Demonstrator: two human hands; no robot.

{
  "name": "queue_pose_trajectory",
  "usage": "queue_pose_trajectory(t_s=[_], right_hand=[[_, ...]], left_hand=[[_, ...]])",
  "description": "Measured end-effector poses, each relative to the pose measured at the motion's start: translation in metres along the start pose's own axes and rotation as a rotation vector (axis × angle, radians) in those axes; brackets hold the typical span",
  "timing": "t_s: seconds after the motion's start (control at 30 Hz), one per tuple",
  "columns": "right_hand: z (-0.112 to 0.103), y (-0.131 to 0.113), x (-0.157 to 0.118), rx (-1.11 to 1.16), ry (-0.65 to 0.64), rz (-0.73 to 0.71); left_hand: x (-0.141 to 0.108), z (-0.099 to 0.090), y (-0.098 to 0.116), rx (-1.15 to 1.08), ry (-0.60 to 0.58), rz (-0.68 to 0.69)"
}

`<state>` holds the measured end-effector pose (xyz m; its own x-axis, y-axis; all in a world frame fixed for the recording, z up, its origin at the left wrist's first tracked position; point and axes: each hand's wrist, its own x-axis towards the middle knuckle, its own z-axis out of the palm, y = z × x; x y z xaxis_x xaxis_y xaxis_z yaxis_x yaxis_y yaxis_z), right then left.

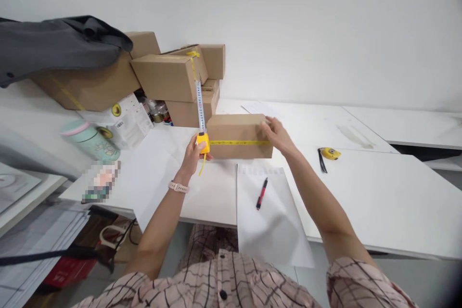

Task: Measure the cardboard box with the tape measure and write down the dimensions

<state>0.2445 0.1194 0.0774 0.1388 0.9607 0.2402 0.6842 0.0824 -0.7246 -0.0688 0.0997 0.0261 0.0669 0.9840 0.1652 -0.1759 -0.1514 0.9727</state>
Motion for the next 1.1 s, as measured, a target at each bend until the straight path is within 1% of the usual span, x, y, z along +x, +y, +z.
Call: queue_pose_trajectory(t_s=[0.07,0.13,0.23,0.3,0.37,0.43,0.53,0.63,0.73,0.93,1.1], right_hand=[[-0.008,-0.015,0.017,-0.184,0.096,0.004],[-0.011,-0.023,0.030,-0.323,0.120,0.019],[-0.003,-0.024,0.042,-0.461,0.116,0.009],[0.003,-0.020,0.049,-0.513,0.145,-0.060],[0.009,-0.017,0.058,-0.526,0.149,-0.145],[0.011,-0.016,0.068,-0.506,0.107,-0.168],[0.014,-0.020,0.083,-0.481,0.065,-0.113],[0.016,-0.022,0.091,-0.510,0.075,-0.078],[0.020,-0.022,0.094,-0.546,0.080,-0.057],[0.025,-0.024,0.098,-0.526,0.073,-0.033],[0.024,-0.025,0.100,-0.493,0.061,-0.011]], left_hand=[[0.011,0.005,0.013,-0.019,-0.033,0.031],[0.021,0.009,0.023,-0.034,-0.042,0.032],[0.026,0.015,0.030,-0.041,-0.005,0.032],[0.019,0.022,0.030,-0.044,0.017,0.063],[0.005,0.035,0.027,-0.054,-0.010,0.086],[-0.013,0.052,0.019,-0.081,-0.100,0.054],[-0.036,0.077,0.002,-0.118,-0.257,-0.056],[-0.046,0.092,-0.015,-0.122,-0.347,-0.151],[-0.045,0.093,-0.025,-0.114,-0.374,-0.208],[-0.047,0.089,-0.033,-0.122,-0.354,-0.257],[-0.054,0.091,-0.044,-0.145,-0.384,-0.275]])
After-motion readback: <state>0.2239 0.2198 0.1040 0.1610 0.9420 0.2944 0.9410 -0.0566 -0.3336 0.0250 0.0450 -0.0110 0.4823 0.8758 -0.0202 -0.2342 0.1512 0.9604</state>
